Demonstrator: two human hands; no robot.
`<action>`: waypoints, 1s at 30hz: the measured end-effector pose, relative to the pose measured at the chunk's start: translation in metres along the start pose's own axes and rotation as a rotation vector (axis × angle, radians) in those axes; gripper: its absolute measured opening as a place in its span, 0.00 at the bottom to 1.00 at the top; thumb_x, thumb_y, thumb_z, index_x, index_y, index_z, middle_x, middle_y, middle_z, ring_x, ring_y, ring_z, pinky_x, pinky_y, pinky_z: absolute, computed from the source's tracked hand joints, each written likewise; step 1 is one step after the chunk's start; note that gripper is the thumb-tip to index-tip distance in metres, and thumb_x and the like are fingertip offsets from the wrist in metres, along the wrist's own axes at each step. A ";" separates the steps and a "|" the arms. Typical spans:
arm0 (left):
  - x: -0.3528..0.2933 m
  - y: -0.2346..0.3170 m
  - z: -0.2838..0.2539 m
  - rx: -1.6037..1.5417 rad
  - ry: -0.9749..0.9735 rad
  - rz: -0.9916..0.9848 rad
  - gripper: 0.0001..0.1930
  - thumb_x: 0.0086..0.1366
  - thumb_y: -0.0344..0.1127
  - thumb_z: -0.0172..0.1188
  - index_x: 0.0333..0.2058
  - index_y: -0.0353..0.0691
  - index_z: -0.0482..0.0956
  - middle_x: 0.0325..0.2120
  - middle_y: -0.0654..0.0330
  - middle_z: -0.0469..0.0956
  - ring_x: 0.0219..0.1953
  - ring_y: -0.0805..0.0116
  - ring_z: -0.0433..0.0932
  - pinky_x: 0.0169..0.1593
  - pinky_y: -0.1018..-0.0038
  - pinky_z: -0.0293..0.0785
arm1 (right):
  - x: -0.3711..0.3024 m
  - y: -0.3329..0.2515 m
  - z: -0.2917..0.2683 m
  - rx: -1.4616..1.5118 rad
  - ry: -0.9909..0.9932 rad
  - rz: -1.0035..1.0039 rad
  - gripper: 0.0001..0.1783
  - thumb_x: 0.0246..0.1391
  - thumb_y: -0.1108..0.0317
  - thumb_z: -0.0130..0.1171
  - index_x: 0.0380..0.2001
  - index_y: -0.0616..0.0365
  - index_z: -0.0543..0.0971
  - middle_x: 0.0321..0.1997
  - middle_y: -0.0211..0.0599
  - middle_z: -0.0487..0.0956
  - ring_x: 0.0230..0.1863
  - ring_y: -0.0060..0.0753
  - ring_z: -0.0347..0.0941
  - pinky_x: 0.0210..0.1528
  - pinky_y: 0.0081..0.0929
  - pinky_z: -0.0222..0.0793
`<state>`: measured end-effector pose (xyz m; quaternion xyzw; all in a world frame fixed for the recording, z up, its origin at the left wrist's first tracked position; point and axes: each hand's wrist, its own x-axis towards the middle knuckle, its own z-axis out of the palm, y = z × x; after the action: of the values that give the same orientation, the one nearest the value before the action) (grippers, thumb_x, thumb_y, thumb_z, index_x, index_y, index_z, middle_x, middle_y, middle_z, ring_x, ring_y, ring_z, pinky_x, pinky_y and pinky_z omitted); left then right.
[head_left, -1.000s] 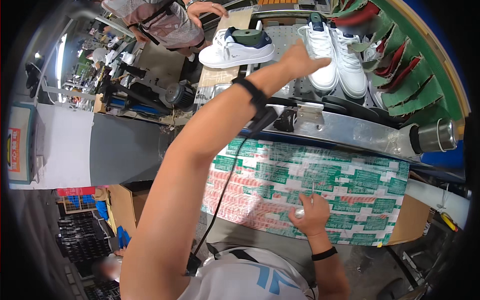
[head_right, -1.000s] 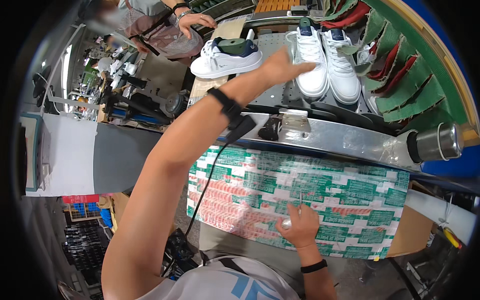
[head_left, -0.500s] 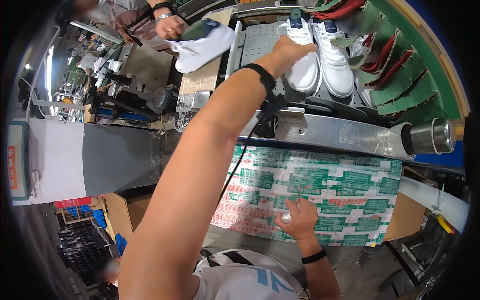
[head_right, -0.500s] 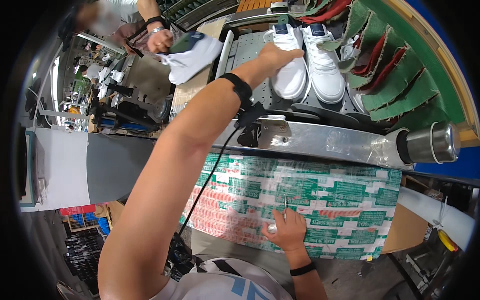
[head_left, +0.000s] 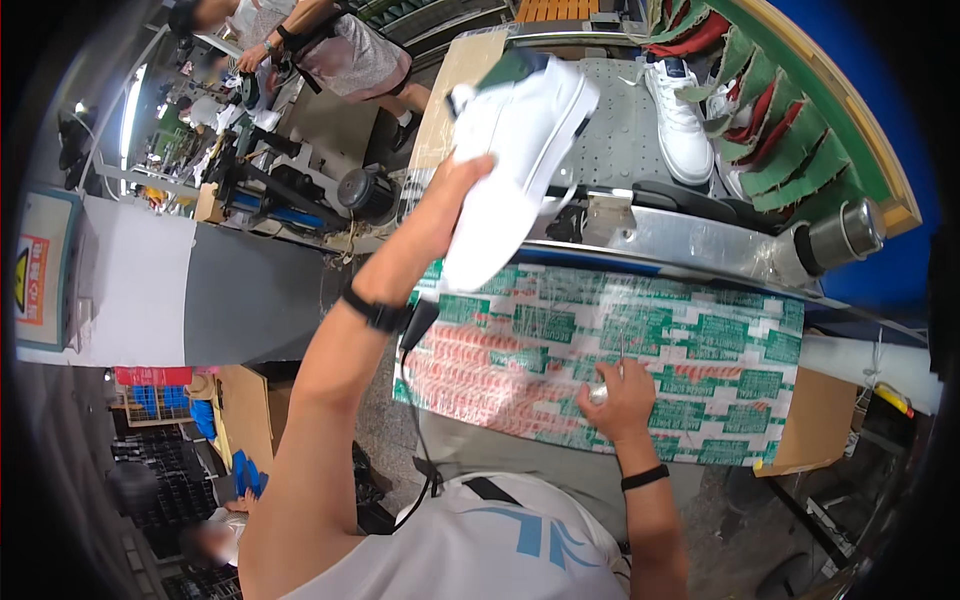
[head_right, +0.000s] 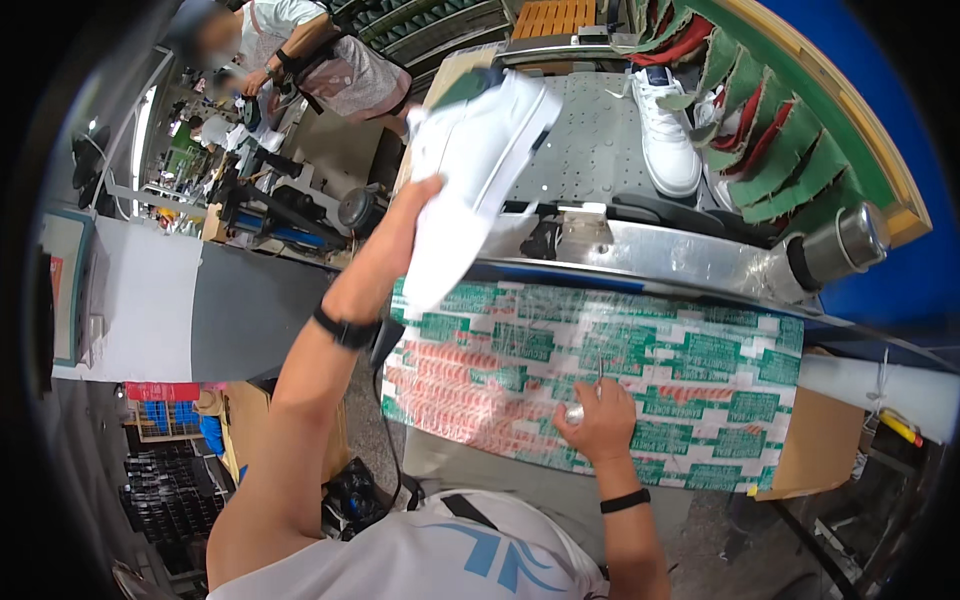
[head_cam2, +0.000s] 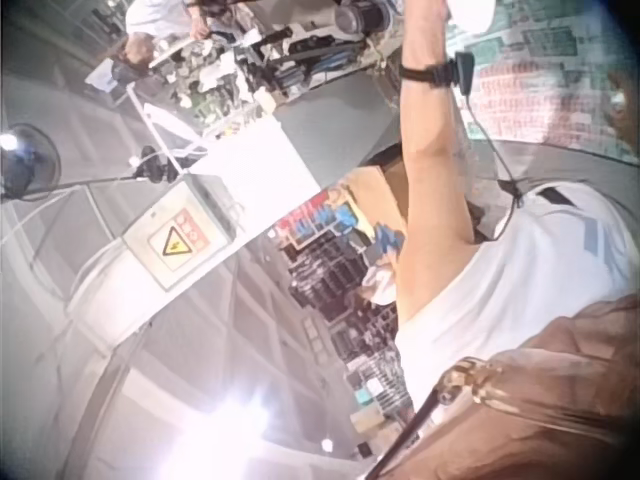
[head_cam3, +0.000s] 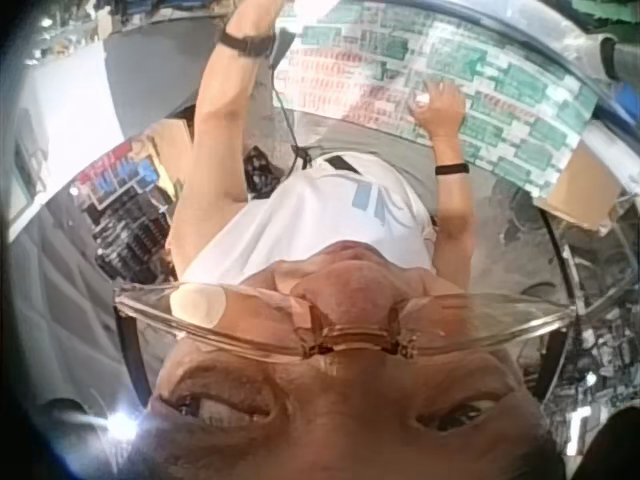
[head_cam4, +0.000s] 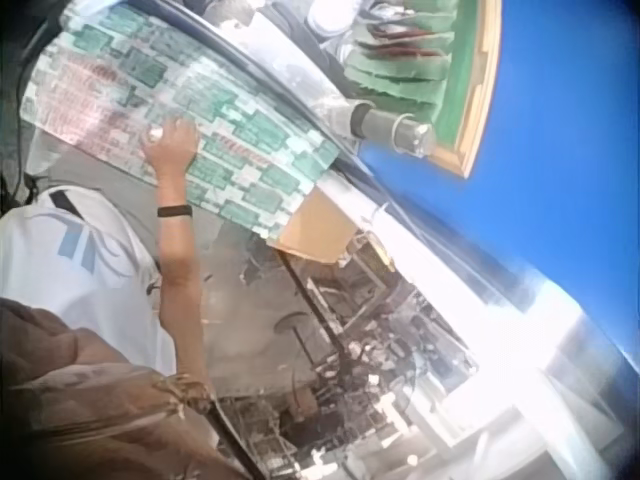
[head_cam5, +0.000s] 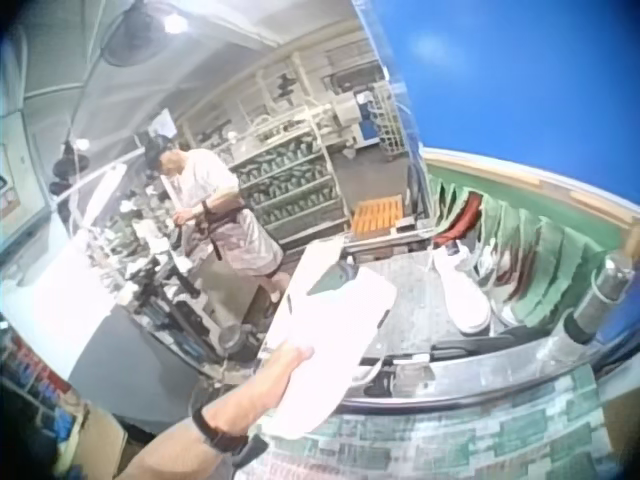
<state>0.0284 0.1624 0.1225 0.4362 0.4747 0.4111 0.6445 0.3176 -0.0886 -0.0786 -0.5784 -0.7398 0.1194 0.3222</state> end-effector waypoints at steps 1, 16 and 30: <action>-0.037 -0.013 -0.005 0.058 0.013 0.040 0.29 0.77 0.40 0.62 0.71 0.31 0.72 0.55 0.53 0.87 0.52 0.68 0.89 0.55 0.69 0.88 | -0.001 -0.002 -0.001 -0.001 -0.006 0.003 0.21 0.43 0.56 0.77 0.41 0.50 0.87 0.40 0.41 0.78 0.39 0.49 0.79 0.39 0.45 0.76; -0.235 -0.176 -0.005 0.072 0.536 0.010 0.63 0.70 0.40 0.80 0.85 0.42 0.36 0.67 0.38 0.71 0.60 0.52 0.83 0.59 0.60 0.87 | -0.009 -0.033 -0.011 0.357 -0.013 0.330 0.43 0.52 0.63 0.76 0.72 0.61 0.76 0.47 0.43 0.85 0.47 0.48 0.83 0.53 0.42 0.81; -0.179 -0.163 -0.033 0.492 0.120 0.204 0.53 0.64 0.47 0.83 0.81 0.40 0.65 0.76 0.42 0.70 0.77 0.51 0.70 0.74 0.60 0.73 | 0.009 -0.152 -0.023 -0.057 -0.364 -0.459 0.56 0.46 0.56 0.79 0.75 0.74 0.71 0.42 0.45 0.79 0.41 0.49 0.77 0.47 0.47 0.73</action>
<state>-0.0228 -0.0464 0.0070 0.6001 0.5515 0.3711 0.4450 0.2121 -0.1309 0.0255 -0.3738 -0.9000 0.1244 0.1864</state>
